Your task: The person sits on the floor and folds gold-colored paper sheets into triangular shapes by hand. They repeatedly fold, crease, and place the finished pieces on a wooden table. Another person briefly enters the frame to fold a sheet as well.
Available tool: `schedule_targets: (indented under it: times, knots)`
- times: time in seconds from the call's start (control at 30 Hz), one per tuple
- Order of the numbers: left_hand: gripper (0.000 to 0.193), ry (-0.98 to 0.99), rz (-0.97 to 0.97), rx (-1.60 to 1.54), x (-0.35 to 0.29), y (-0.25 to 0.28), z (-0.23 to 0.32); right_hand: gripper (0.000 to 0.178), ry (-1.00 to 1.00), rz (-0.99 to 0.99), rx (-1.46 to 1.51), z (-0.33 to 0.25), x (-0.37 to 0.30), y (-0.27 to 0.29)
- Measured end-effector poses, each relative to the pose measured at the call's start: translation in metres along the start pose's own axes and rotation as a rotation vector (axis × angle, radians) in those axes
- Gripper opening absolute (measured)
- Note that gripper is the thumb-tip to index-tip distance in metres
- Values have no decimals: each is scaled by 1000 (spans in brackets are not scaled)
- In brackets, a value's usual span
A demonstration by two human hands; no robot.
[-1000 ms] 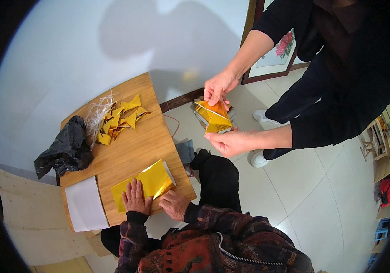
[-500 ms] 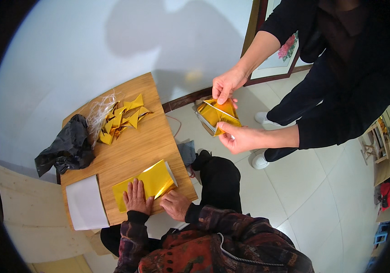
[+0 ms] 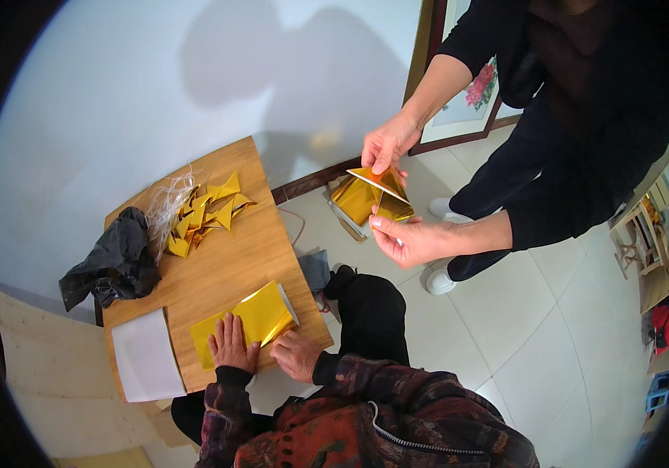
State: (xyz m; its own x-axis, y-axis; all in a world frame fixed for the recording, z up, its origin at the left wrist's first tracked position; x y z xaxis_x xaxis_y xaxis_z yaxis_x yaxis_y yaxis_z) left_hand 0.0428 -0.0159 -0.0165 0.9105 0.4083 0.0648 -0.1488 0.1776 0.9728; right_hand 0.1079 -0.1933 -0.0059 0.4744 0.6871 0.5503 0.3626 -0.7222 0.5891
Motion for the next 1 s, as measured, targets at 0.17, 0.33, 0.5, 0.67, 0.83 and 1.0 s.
schedule_targets:
  times: [0.17,0.33,0.5,0.67,0.83,1.0]
  knots:
    - [78,-26,34,-7,-2,-2,-2,12,1,-30,-20,0,-1,-1]
    - [78,-32,40,-2,-3,-3,-3,12,15,8,-7,-2,-1,1]
    - [80,-13,4,13,0,-3,-3,10,-108,63,167,0,1,14]
    - [80,-26,26,10,-2,-4,-4,9,-283,148,82,15,-5,55]
    - [80,-32,28,15,-2,-4,-4,8,-485,213,144,29,-10,81]
    - [80,-18,19,10,-2,-3,-3,9,-541,226,211,31,-12,84]
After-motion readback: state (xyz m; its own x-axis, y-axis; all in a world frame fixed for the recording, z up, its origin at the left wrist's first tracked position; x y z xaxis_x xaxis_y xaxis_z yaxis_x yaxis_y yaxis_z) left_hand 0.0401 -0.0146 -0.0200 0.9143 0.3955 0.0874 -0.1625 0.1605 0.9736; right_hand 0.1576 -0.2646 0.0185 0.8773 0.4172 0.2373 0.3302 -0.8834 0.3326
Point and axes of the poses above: each hand's wrist, its own x-axis towards the middle knuckle, its own y-axis out of the back of the hand, z = x × y, the point moved 3 cm from there along x, towards the middle knuckle, and after that the axes turned 8 degrees about z, right-handed, at the moved point
